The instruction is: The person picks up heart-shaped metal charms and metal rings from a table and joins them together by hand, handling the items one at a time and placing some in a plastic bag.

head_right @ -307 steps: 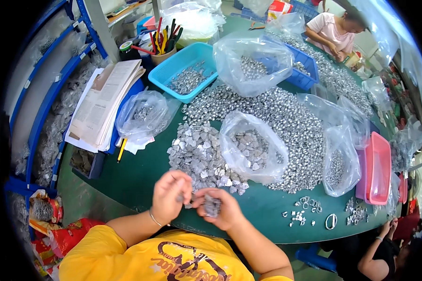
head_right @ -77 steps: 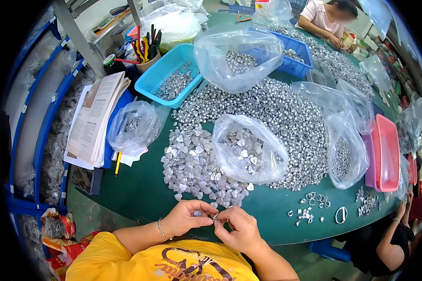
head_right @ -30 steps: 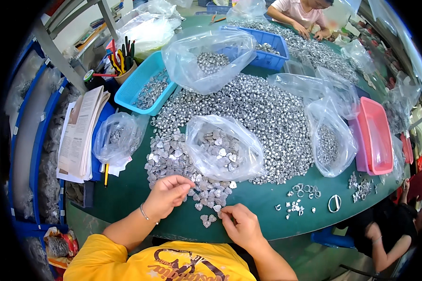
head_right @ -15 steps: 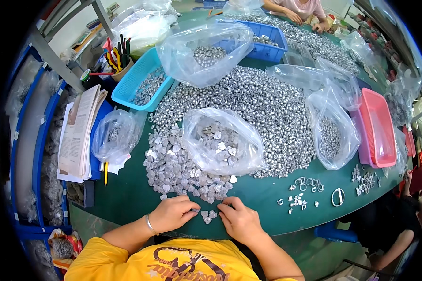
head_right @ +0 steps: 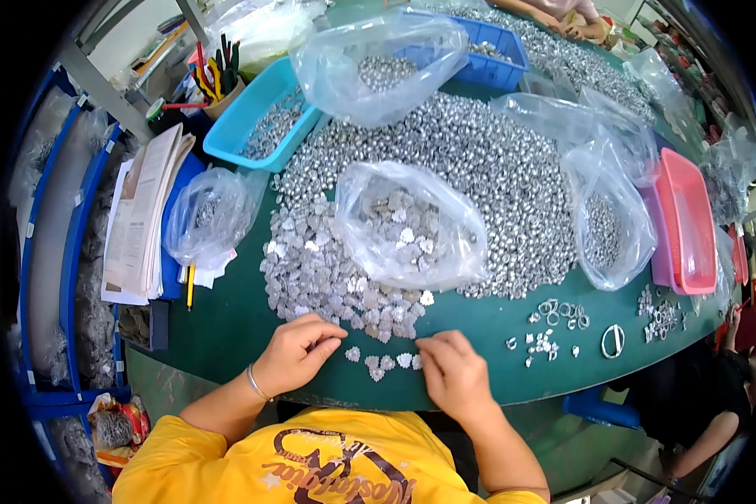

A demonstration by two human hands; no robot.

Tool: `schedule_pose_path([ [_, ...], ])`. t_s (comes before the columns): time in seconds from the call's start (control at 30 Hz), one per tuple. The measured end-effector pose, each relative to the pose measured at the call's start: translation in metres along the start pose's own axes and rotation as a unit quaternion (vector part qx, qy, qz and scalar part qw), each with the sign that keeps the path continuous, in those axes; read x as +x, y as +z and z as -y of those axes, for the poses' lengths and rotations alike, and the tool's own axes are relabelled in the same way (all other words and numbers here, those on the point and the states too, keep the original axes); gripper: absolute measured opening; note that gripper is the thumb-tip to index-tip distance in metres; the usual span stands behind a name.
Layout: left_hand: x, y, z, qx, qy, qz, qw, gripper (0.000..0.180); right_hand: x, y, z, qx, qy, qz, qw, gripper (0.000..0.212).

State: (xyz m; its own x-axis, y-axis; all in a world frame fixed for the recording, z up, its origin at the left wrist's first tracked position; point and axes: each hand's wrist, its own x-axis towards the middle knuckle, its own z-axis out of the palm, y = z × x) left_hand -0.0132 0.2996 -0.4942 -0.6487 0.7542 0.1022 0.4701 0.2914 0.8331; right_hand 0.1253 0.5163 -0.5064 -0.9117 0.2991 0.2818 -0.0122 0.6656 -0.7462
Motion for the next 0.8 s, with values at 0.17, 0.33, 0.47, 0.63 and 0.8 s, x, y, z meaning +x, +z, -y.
schedule_pose_path([
  [0.17,-0.006,0.005,0.005,-0.004,0.012,-0.014,1.000,0.013,-0.013,-0.007,0.000,0.002,0.036,0.009,0.999,0.013],
  [0.33,-0.008,0.014,0.004,0.034,0.030,0.041,0.998,0.015,-0.013,0.005,0.007,-0.006,-0.010,0.040,0.999,0.011],
  [0.47,-0.012,0.022,0.006,0.049,0.053,0.036,0.997,0.016,-0.010,0.013,0.012,-0.053,-0.019,0.051,0.997,0.010],
  [0.63,-0.011,0.021,0.004,0.042,0.021,0.038,0.998,0.011,-0.008,0.016,0.012,-0.075,-0.038,0.052,0.995,0.010],
  [0.8,-0.006,0.017,0.004,0.035,-0.001,-0.034,0.999,0.007,-0.010,0.017,0.007,-0.025,-0.020,0.043,0.999,0.007],
])
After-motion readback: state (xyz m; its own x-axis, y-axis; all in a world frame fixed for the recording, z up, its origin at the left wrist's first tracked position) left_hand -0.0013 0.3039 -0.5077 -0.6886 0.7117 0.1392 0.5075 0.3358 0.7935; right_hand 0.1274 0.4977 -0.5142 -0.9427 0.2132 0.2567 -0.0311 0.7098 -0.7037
